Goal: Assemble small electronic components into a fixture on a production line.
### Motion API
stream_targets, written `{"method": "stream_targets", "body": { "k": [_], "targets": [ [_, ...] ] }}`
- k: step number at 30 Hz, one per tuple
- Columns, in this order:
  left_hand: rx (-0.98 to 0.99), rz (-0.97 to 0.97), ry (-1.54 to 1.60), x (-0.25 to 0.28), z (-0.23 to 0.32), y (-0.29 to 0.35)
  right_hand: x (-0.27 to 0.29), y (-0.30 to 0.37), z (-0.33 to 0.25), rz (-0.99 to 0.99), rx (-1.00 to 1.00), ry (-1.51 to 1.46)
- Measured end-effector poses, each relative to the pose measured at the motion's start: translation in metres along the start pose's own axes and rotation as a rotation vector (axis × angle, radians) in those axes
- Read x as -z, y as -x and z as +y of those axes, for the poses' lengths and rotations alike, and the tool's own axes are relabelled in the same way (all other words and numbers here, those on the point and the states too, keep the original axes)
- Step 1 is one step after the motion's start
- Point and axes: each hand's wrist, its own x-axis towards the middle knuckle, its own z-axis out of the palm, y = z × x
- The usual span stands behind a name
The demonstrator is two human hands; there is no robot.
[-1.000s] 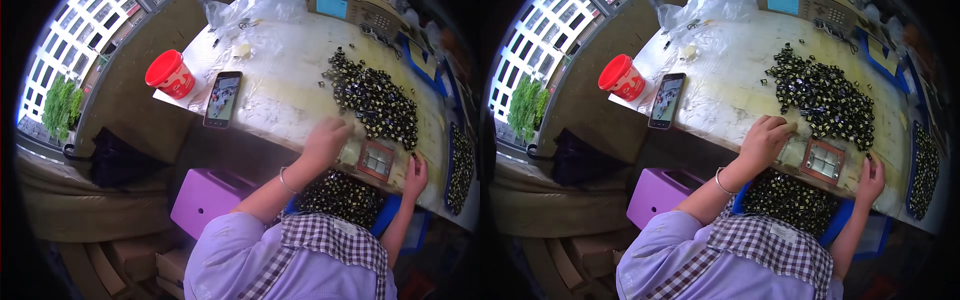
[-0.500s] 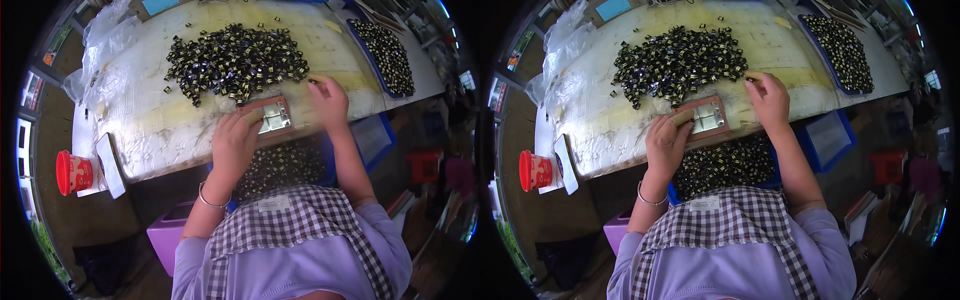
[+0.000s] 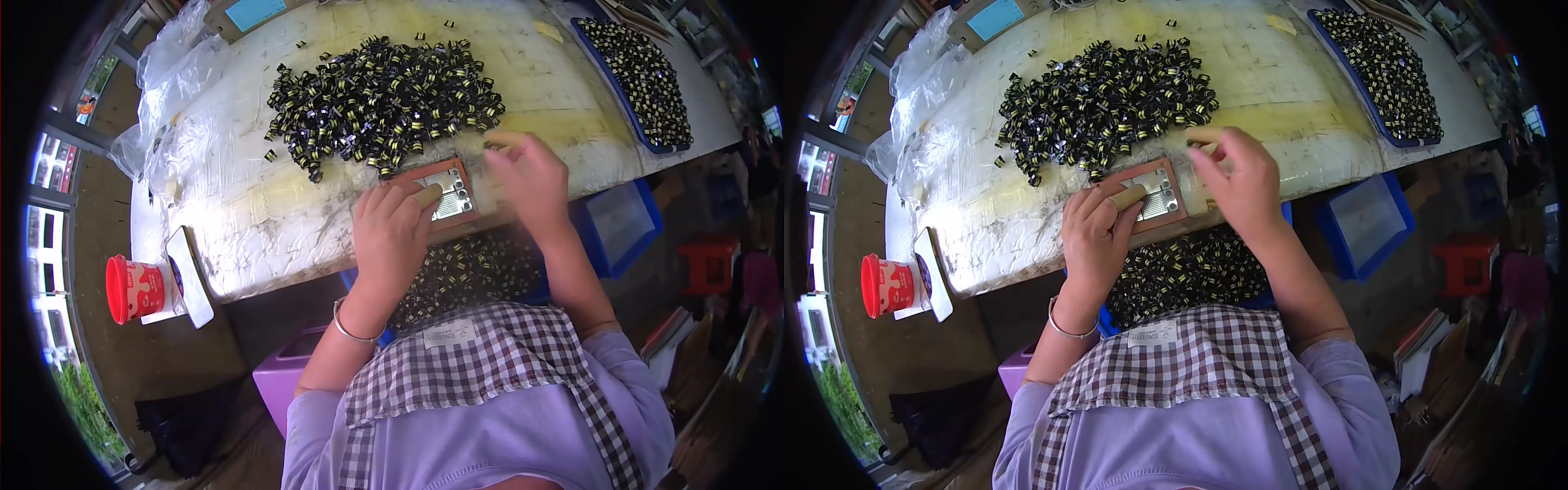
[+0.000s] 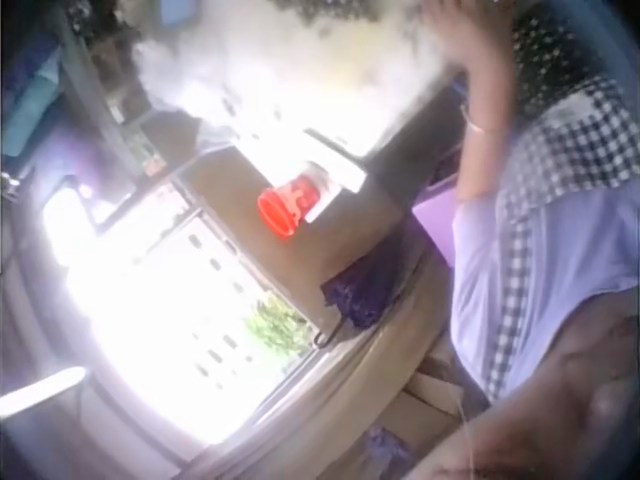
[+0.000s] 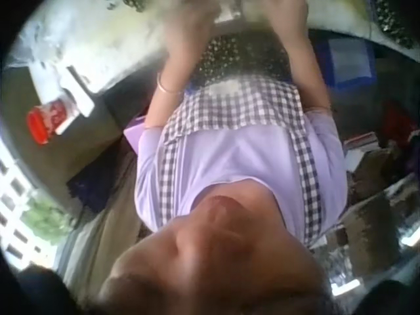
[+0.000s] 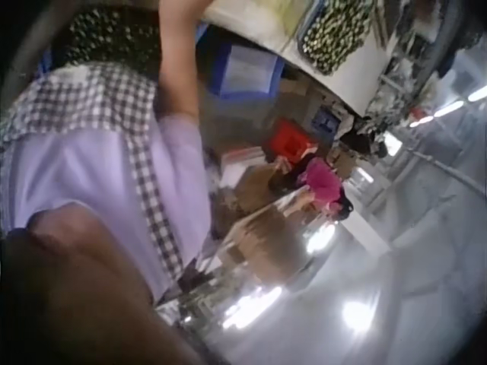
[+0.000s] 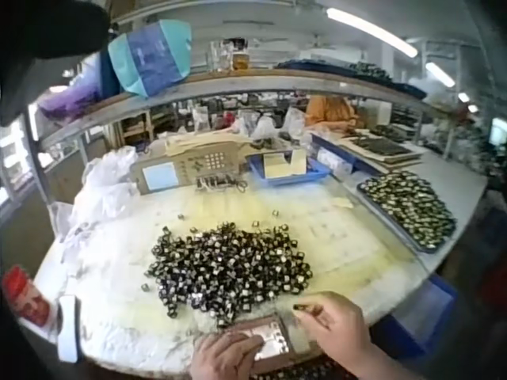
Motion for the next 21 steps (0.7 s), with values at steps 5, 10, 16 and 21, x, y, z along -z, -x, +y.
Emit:
{"method": "stream_targets", "body": {
  "k": [5, 10, 16, 21],
  "targets": [
    [0.018, -0.008, -0.025, 0.004, 0.002, -0.001, -0.014, -0.001, -0.005, -0.227, 0.16, 0.086],
    [0.202, 0.037, -0.021, 0.019, -0.01, 0.0, -0.019, -0.001, -0.013, -0.282, 0.242, 0.029],
    [0.193, 0.124, -0.251, 0.015, -0.021, -0.004, -0.02, -0.007, -0.02, -0.458, 0.215, 0.0],
    [0.222, 0.146, -0.187, 0.012, -0.015, -0.004, -0.023, -0.009, -0.014, -0.496, 0.377, 0.043]
  ]
}}
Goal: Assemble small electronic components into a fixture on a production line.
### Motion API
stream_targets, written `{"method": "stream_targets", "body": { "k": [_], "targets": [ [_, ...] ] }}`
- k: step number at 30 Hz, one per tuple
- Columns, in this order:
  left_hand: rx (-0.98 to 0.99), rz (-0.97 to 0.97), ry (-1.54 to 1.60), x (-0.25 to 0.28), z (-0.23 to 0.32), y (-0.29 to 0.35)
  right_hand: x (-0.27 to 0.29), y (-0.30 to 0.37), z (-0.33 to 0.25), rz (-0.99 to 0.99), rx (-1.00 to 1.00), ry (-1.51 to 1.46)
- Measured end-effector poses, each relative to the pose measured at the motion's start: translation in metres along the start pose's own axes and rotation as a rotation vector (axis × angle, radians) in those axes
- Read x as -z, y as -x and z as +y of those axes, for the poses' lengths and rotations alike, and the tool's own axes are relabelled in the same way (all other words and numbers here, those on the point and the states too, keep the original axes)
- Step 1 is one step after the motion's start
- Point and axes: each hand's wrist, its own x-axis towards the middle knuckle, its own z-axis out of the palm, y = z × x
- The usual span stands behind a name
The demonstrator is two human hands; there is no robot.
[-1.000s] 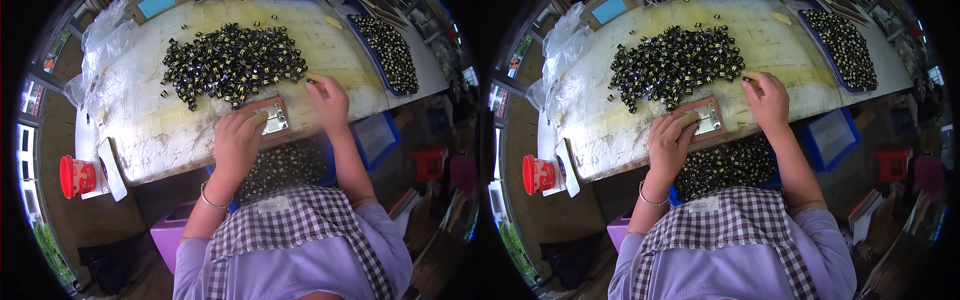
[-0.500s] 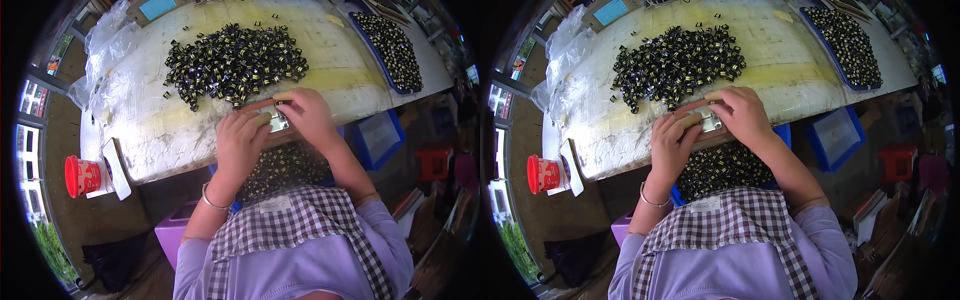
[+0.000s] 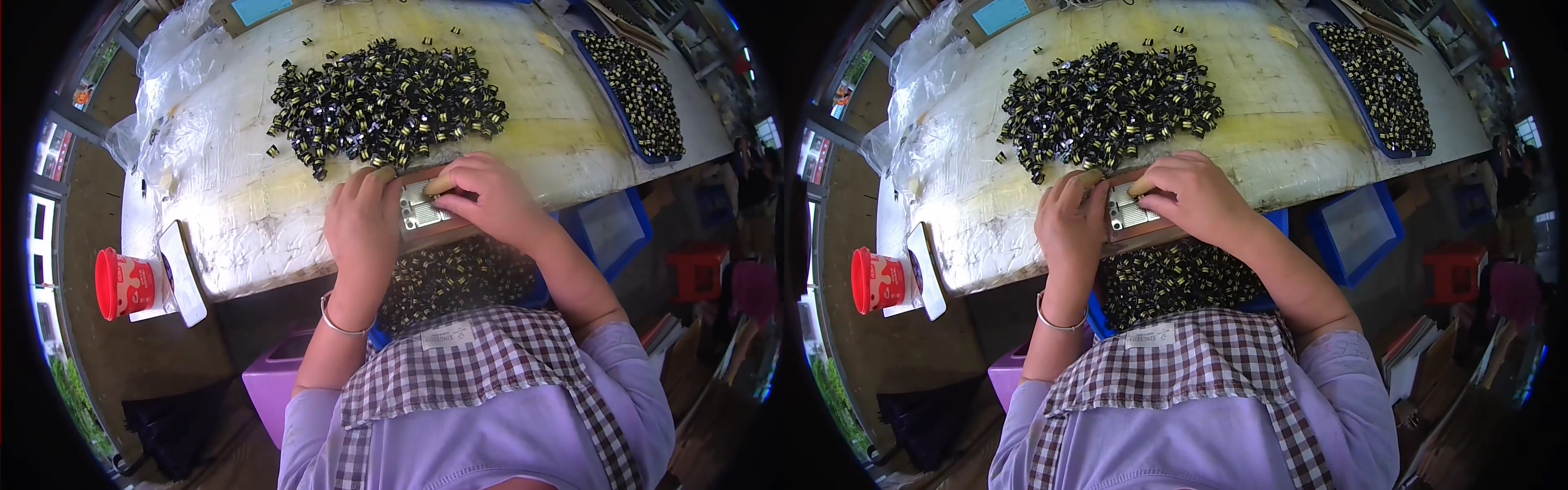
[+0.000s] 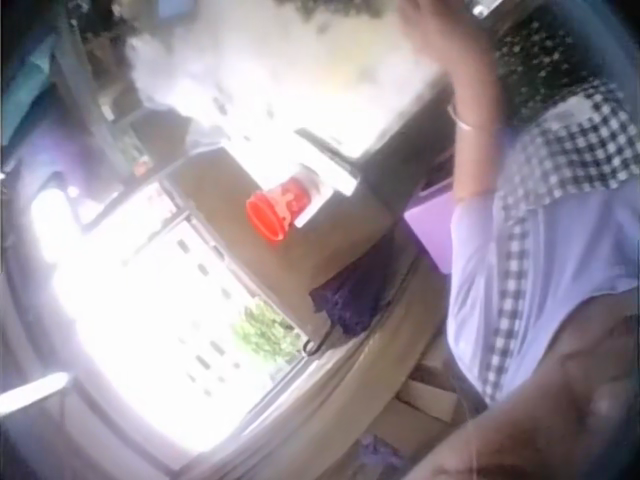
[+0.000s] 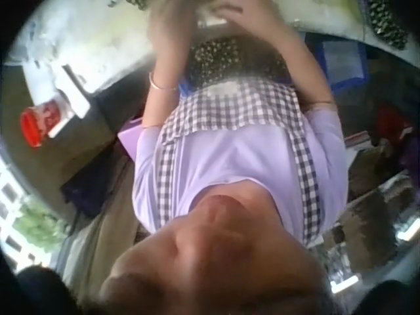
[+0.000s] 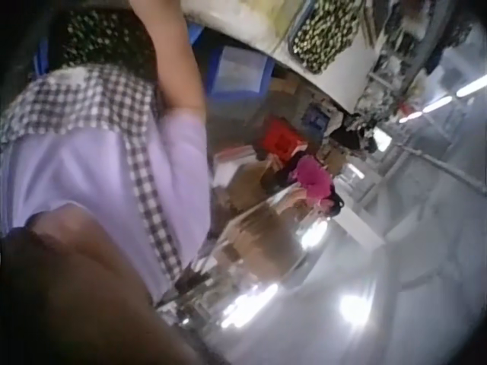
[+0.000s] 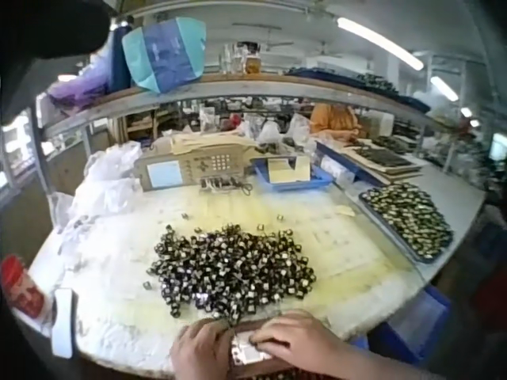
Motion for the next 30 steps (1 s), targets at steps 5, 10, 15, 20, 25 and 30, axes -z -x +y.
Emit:
{"method": "stream_targets", "body": {
  "k": [5, 10, 15, 20, 25, 30],
  "targets": [
    [0.117, -0.137, 0.116, 0.004, 0.006, 0.0, -0.004, 0.003, 0.001, 0.031, 0.005, -0.056],
    [0.182, -0.198, 0.339, 0.007, 0.01, 0.001, -0.007, 0.005, 0.002, 0.067, -0.042, -0.118],
    [0.065, -0.193, 0.372, 0.007, 0.011, 0.001, 0.0, 0.005, 0.003, 0.179, -0.007, -0.074],
    [-0.048, -0.302, 0.293, 0.004, 0.011, 0.002, 0.008, -0.02, 0.015, 0.446, -0.281, 0.149],
    [-0.105, -0.21, 0.376, -0.002, 0.014, 0.003, -0.003, -0.013, 0.023, 0.478, -0.228, 0.188],
    [-0.175, -0.2, 0.265, -0.003, 0.018, 0.005, -0.002, -0.011, 0.021, 0.438, -0.249, 0.192]
  ]
}}
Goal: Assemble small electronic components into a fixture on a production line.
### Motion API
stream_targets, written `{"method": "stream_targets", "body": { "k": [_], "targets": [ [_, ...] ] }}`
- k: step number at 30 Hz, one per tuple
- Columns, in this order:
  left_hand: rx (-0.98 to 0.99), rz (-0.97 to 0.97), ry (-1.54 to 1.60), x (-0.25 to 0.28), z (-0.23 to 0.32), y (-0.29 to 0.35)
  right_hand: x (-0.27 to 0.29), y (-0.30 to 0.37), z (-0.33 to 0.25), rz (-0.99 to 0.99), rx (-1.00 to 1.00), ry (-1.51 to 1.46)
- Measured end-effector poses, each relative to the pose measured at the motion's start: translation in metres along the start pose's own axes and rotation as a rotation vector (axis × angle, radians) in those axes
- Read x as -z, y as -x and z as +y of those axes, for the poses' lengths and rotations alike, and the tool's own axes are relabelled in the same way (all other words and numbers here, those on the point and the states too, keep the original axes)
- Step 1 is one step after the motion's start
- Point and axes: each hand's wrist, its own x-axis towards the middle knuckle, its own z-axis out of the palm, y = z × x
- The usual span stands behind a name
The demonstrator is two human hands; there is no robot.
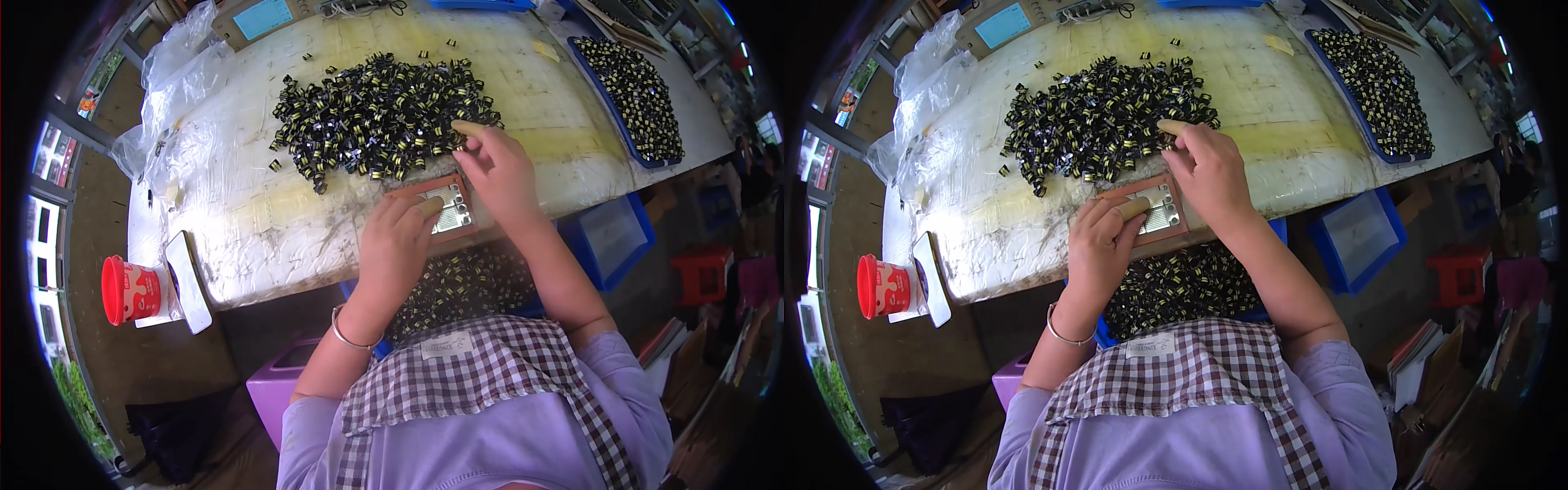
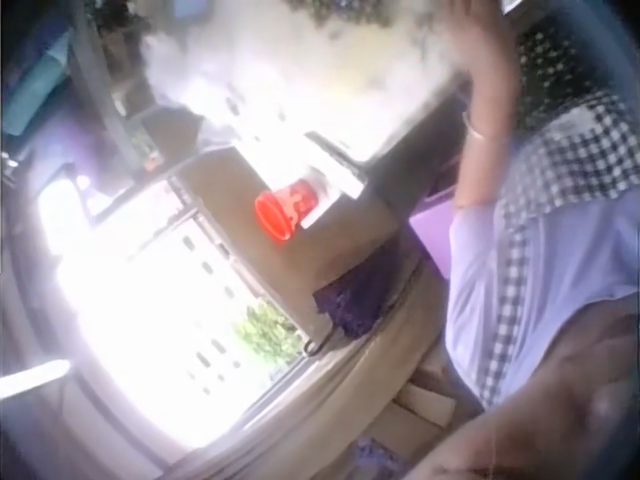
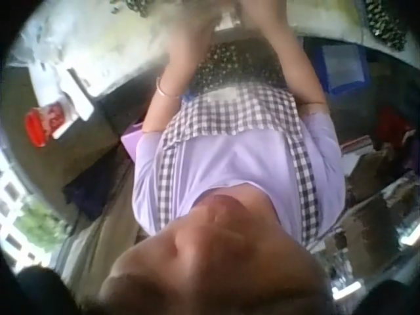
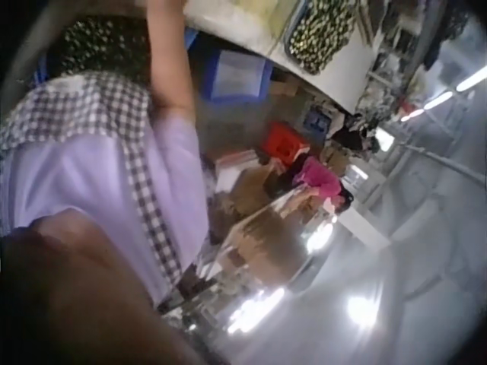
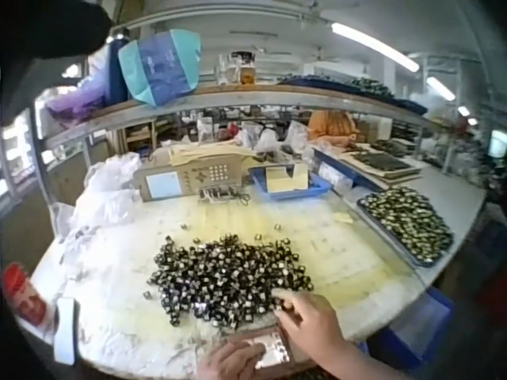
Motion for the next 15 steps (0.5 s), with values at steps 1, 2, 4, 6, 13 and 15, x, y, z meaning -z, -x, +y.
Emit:
{"method": "stream_targets", "body": {
  "k": [1, 2, 4, 6, 13, 15],
  "targets": [
    [0.0, 0.002, 0.0, 0.0, 0.002, -0.001, 0.001, 0.001, 0.001, 0.0, 0.002, 0.0],
    [-0.028, 0.009, -0.034, -0.001, 0.004, -0.002, 0.002, 0.005, 0.001, 0.008, 0.039, 0.002],
    [-0.055, 0.017, -0.066, -0.002, 0.005, -0.001, 0.0, 0.013, 0.001, 0.051, 0.158, -0.009],
    [-0.019, 0.053, -0.033, -0.004, 0.004, 0.001, 0.003, 0.015, -0.003, 0.022, 0.09, -0.024],
    [-0.008, 0.085, -0.007, -0.008, 0.001, 0.005, 0.001, 0.02, 0.005, 0.001, 0.023, -0.028],
    [-0.007, 0.096, -0.015, -0.009, -0.001, 0.006, 0.003, 0.021, 0.004, 0.01, 0.025, -0.042]
  ]
}}
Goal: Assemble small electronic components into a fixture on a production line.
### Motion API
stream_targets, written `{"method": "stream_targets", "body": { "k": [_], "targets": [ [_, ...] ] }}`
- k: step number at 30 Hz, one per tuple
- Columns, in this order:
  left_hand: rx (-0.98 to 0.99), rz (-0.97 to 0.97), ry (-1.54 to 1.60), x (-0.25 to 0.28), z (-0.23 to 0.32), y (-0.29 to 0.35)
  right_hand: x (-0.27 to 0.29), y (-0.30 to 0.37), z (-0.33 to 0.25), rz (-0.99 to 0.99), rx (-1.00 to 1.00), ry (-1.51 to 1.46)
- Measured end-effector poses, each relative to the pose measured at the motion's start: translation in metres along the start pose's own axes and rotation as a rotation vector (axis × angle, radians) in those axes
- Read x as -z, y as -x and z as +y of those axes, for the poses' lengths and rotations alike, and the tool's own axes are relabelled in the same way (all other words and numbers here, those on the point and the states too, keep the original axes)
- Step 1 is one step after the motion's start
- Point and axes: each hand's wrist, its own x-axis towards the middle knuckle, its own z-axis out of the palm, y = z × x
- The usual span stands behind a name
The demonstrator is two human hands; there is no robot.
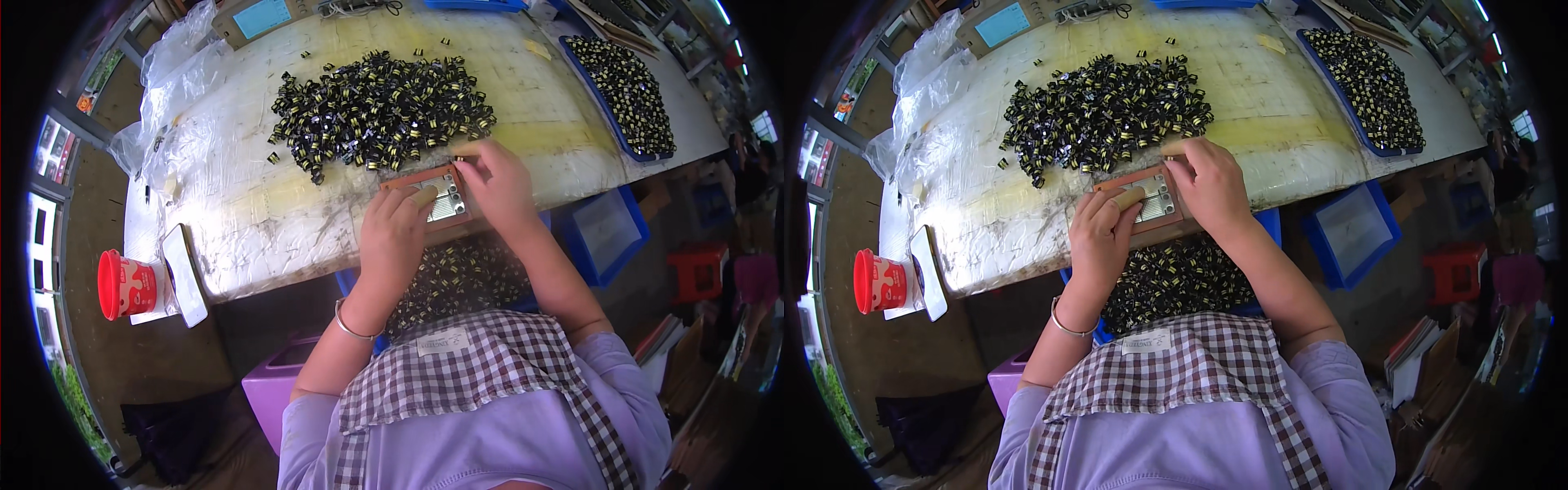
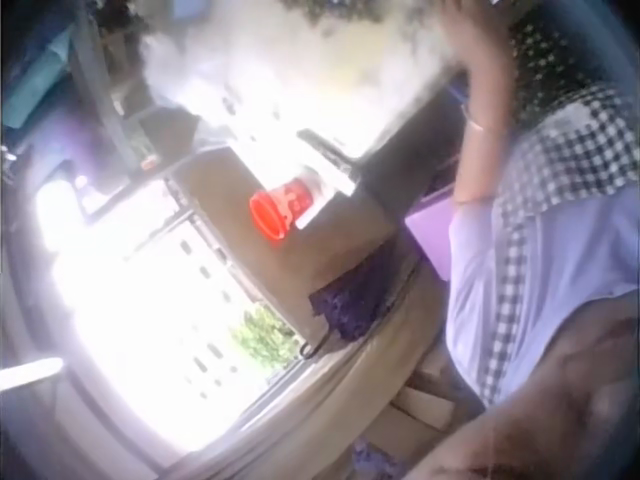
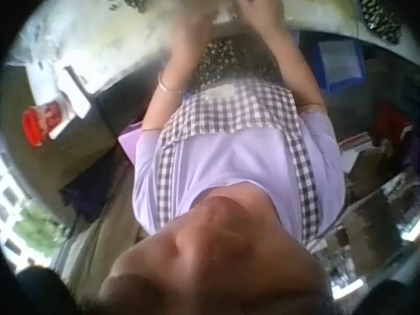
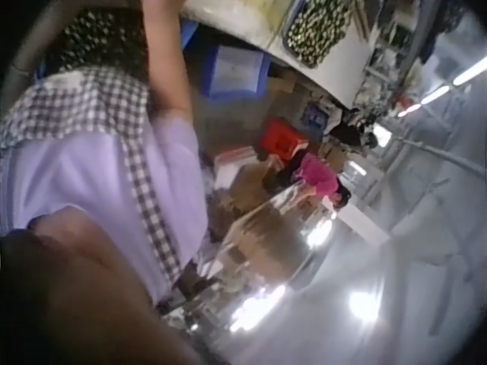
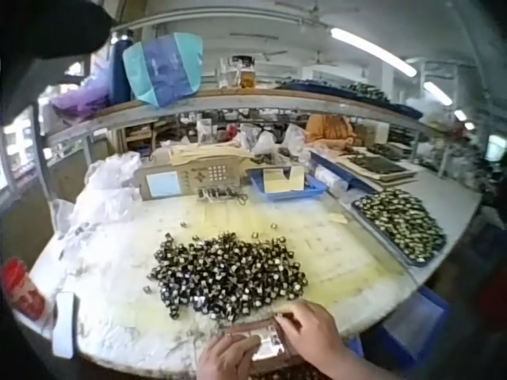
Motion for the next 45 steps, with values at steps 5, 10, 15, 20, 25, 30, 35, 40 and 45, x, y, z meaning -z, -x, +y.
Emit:
{"method": "stream_targets", "body": {
  "k": [5, 10, 15, 20, 25, 30, 35, 40, 45],
  "targets": [
    [-0.024, -0.01, -0.002, -0.001, 0.0, 0.001, 0.009, 0.006, -0.018, -0.086, -0.078, -0.128],
    [-0.016, 0.023, -0.047, -0.003, 0.003, 0.003, 0.009, 0.005, -0.02, -0.171, -0.002, -0.148],
    [0.003, 0.033, -0.01, -0.003, 0.003, 0.003, 0.011, 0.006, -0.018, -0.186, -0.014, -0.15],
    [0.291, -0.022, 0.343, 0.007, -0.007, 0.002, 0.013, 0.005, -0.024, -0.356, -0.295, -0.298],
    [0.635, 0.074, 0.915, 0.018, -0.014, -0.001, 0.006, -0.004, -0.02, -0.31, 0.125, -0.207],
    [0.686, 0.038, 0.88, 0.023, -0.023, 0.01, 0.001, -0.011, -0.021, -0.478, 0.183, -0.137],
    [0.41, 0.054, 0.702, 0.004, -0.021, 0.008, 0.012, 0.0, -0.03, -0.395, 0.064, -0.151],
    [0.5, 0.067, 0.908, 0.006, -0.012, 0.008, 0.02, 0.003, -0.031, -0.456, -0.056, -0.203],
    [0.429, 0.069, 0.813, 0.005, -0.019, 0.008, 0.015, -0.002, -0.033, -0.41, 0.078, -0.164]
  ]
}}
